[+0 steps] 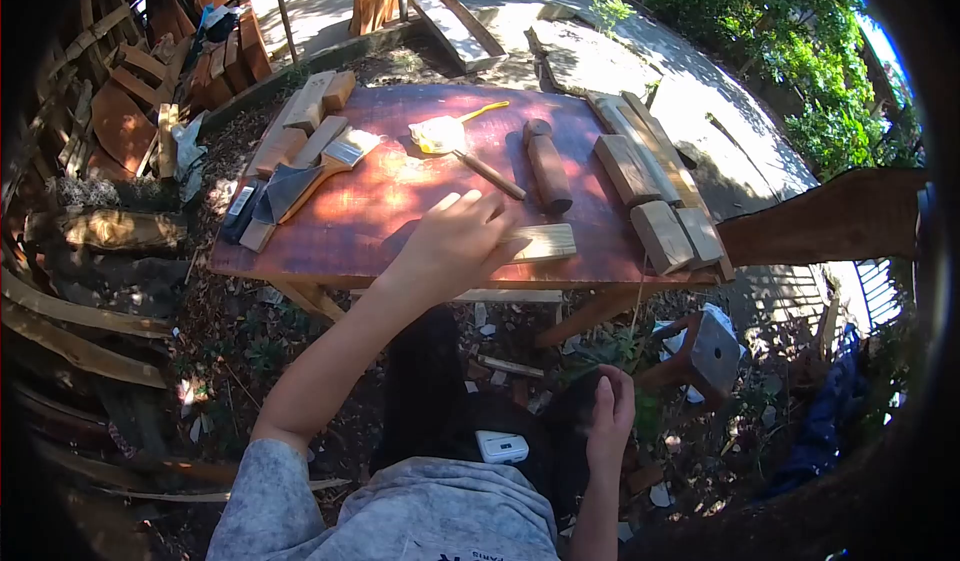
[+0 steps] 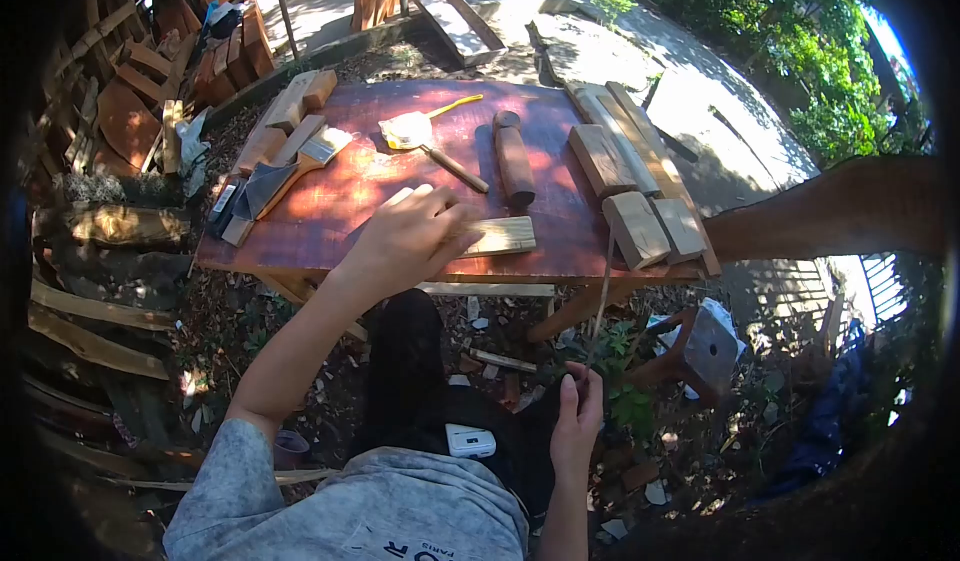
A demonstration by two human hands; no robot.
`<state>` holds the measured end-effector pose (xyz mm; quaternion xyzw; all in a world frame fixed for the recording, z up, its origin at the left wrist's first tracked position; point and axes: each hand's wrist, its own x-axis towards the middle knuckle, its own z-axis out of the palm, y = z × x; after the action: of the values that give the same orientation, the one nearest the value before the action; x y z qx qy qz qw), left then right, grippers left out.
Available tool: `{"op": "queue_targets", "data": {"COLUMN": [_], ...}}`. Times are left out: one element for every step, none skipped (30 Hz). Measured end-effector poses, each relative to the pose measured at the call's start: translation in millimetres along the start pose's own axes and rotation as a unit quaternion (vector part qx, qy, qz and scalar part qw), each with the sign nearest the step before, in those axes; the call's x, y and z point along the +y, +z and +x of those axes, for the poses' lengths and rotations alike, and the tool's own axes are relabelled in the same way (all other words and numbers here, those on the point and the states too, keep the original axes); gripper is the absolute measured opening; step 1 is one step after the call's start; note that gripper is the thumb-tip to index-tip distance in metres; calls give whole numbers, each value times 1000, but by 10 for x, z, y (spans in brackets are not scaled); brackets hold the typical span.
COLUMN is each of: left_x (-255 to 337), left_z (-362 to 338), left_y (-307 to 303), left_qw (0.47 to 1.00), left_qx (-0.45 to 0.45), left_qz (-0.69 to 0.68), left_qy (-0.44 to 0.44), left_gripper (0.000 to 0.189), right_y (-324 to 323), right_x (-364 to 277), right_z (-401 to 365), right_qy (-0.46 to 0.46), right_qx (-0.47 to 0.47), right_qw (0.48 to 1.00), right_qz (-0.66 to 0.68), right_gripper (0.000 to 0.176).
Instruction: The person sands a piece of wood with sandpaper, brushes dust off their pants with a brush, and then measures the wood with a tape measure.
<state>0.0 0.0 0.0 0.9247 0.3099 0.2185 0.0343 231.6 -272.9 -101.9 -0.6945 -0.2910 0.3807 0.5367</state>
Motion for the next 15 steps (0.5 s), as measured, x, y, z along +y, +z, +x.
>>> {"op": "queue_targets", "data": {"left_x": [22, 42, -198, -259, -318, -406, -456, -502, -543, -548, -513, -486, -481, -485, -490], "left_z": [-2, -11, -141, -203, -267, -340, -390, -439, -485, -507, -496, -495, -502, -491, -495], "left_y": [-26, -45, -59, -91, -118, -121, -84, -45, -32, -45, -57, -63, -68, -72, -64], "left_qw": [1000, 999, 996, 995, 993, 991, 988, 985, 982, 980, 977, 974, 978, 982, 986], "left_qx": [17, 33, 69, 87, 105, 117, 131, 146, 159, 168, 176, 183, 170, 156, 142], "left_qz": [-1, -1, -28, -37, -45, -45, -47, -49, -50, -68, -87, -106, -90, -75, -61], "left_qy": [-19, -37, -43, -44, -43, -52, -63, -73, -83, -81, -80, -78, -77, -73, -67], "left_gripper": [37, 34, 34, 34, 33, 34, 34, 34, 35, 35, 36, 36, 38, 39, 40], "right_y": [-55, -117, 39, 86, 125, 151, 163, 189, 189, 189, 190, 207, 244, 286, 323], "right_x": [-49, -95, -249, -330, -422, -550, -675, -794, -880, -967, -1098, -1271, -1412, -1517, -1610], "right_z": [29, 58, 84, 110, 128, 137, 183, 243, 328, 413, 475, 520, 580, 667, 751], "right_qy": [-31, -63, -102, -131, -161, -148, -180, -213, -234, -255, -231, -207, -182, -211, -239], "right_qx": [8, 17, 33, 45, 58, 55, 63, 71, 68, 66, 64, 62, 60, 71, 83], "right_qw": [999, 996, 989, 984, 977, 979, 968, 954, 944, 932, 936, 940, 944, 923, 900], "right_qz": [-32, -63, -101, -114, -127, -129, -163, -196, -223, -250, -256, -263, -269, -313, -356], "right_gripper": [59, 59, 59, 59, 59, 60, 60, 60, 60, 59, 59, 58, 58, 57, 56]}}
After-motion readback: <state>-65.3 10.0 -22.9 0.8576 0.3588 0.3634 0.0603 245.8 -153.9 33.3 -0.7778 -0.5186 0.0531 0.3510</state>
